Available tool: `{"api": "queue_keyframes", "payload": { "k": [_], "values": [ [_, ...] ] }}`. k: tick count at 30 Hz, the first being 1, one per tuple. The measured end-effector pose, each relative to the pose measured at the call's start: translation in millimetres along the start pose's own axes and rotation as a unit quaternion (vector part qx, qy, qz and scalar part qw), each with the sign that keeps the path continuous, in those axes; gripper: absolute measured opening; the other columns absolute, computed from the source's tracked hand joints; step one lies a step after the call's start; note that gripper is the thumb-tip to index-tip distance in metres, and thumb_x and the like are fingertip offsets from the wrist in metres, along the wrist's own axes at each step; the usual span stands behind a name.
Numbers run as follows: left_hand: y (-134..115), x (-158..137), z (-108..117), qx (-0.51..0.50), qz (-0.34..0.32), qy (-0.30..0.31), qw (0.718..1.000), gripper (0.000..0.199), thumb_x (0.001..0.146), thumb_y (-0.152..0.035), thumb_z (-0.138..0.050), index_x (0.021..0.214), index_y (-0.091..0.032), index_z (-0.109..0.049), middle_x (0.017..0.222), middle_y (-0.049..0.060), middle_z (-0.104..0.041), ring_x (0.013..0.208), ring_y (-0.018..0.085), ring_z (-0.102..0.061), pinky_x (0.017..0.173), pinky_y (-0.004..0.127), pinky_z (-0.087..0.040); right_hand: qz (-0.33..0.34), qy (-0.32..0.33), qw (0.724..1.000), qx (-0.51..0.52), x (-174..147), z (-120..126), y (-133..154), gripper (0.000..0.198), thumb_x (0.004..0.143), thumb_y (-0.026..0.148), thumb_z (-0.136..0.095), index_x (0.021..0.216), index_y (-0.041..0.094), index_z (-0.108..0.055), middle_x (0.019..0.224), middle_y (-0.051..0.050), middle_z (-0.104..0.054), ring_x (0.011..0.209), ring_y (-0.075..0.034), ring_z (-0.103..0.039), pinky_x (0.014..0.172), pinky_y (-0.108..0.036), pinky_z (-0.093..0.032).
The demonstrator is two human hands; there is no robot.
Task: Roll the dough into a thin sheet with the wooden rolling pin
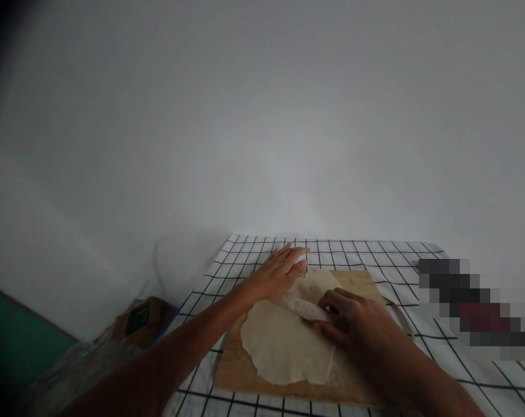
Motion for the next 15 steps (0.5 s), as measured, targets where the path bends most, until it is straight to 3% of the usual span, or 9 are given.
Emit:
{"api": "queue_keyframes", "payload": {
  "k": [9,15],
  "values": [
    [3,-22,6,0.007,0.036,-0.024,0.999,0.041,0.103,-0.042,-0.030,0.139,-0.028,-0.044,0.150,0.005,-0.045,0.146,0.029,-0.025,0.119,0.054,-0.023,0.011,0.014,0.999,-0.033,-3,-6,1,0.031,0.086,0.048,-0.063,0.108,0.027,-0.056,0.092,-0.003,-0.067,0.069,-0.018,-0.060,0.060,-0.029,-0.040],
    [-15,-56,18,0.040,0.063,-0.057,0.996,0.041,0.103,-0.041,-0.028,0.140,-0.032,-0.044,0.151,0.001,-0.044,0.148,0.027,-0.021,0.120,0.055,-0.018,0.026,0.019,0.999,-0.020,-6,-7,7,0.029,0.084,0.046,-0.064,0.103,0.026,-0.056,0.088,-0.001,-0.066,0.069,-0.018,-0.060,0.060,-0.029,-0.040]
  ]
}}
Point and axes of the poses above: each hand's wrist, its own x-axis towards the middle knuckle, its own z-axis out of the back of the hand, y = z × x, the point moved 10 cm from there along x, towards the middle knuckle
